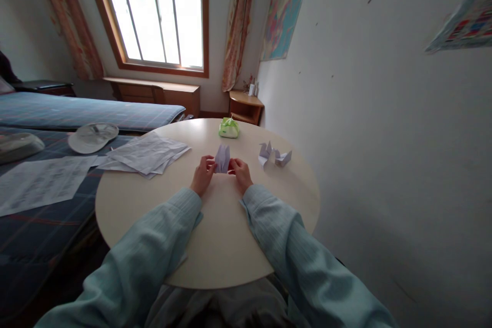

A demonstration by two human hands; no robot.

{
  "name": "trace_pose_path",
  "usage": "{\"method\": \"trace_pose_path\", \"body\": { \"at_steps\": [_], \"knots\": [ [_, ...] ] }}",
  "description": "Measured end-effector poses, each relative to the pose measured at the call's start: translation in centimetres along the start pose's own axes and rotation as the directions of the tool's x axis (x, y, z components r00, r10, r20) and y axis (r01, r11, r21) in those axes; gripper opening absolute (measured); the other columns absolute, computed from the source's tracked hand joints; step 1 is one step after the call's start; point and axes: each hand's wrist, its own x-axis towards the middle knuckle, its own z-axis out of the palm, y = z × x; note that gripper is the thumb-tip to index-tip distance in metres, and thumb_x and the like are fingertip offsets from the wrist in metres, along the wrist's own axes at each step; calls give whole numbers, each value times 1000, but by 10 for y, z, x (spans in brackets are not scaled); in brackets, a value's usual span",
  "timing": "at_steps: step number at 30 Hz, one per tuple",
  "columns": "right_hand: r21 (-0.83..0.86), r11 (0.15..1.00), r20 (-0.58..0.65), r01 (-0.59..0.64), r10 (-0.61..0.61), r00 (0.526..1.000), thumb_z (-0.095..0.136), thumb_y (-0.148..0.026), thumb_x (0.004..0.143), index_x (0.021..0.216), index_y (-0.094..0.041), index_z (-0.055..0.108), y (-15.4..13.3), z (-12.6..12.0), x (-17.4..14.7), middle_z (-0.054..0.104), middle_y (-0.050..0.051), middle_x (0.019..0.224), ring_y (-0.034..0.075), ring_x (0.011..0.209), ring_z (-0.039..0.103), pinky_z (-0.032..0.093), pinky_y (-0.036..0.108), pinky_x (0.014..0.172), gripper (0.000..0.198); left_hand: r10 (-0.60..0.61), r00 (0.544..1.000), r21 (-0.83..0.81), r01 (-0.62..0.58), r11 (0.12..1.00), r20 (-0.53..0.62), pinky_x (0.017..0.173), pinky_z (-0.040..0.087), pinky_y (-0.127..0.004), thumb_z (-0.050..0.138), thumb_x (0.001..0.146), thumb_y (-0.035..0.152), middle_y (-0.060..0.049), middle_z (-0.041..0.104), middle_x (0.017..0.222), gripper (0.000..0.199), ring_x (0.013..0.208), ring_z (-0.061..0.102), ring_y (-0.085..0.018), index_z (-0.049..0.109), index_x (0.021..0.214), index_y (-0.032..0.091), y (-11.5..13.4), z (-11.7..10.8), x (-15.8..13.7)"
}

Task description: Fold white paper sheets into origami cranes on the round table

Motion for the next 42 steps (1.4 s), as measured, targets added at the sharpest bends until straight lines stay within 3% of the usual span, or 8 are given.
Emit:
{"method": "trace_pose_path", "body": {
  "at_steps": [2,7,14,20,23,28,35,42],
  "knots": [
    [5,1000,-11,-5,5,1000,57,-31,63,69,-16,49,-1,1,-1,56,-3,61,8,53,53,41,20,48,18,0,1000,11,0,1000,-9,54,44,-24,49,72,28,-3,59,81,21,60,55,-11,44,91,18,0,-1,0],
    [18,1000,-27,5,-4,1000,64,-29,56,81,-17,46,-3,1,-2,59,-3,63,10,55,56,42,23,52,33,11,1000,51,-11,999,-2,60,46,-25,43,77,37,-3,59,77,20,68,57,-13,48,84,18,5,-2,-2],
    [-169,980,-62,101,-112,992,64,-33,56,65,-16,57,-2,-1,-2,62,2,65,14,64,57,45,28,64,20,92,996,110,-89,990,-18,66,48,-27,50,73,28,-5,61,84,17,80,57,-15,52,85,16,7,-2,-2],
    [-131,982,-62,139,-148,987,62,-26,59,63,-16,58,-2,-1,-2,61,7,97,17,90,56,45,29,75,12,170,985,137,-171,976,14,64,48,-25,49,72,19,-4,61,85,13,78,56,-13,56,83,17,3,-2,-1],
    [-104,984,-15,142,-145,989,62,-24,59,64,-15,57,-2,0,-3,59,9,103,18,94,55,46,31,76,11,176,984,155,-174,973,-2,64,48,-24,48,71,16,-3,60,81,12,75,56,-13,56,81,17,2,-3,0],
    [-98,982,27,160,-158,987,62,-25,60,63,-16,56,-1,1,-4,63,7,95,17,89,57,45,33,78,11,169,985,171,-162,972,-22,61,48,-24,46,71,14,-3,59,77,11,73,56,-13,54,79,16,1,-3,0],
    [-76,987,6,140,-140,990,64,-30,59,63,-16,56,2,2,-3,64,5,84,14,73,59,48,29,69,17,149,989,175,-147,974,1,59,47,-23,45,72,14,-3,59,78,11,72,56,-13,53,78,17,1,-1,0],
    [-203,971,-72,127,-144,987,65,-29,56,69,-17,54,2,1,-1,60,0,67,12,61,54,45,25,60,21,124,992,187,-120,975,-13,58,46,-23,46,72,17,-2,58,74,7,70,56,-13,51,78,17,2,-1,-1]
  ]
}}
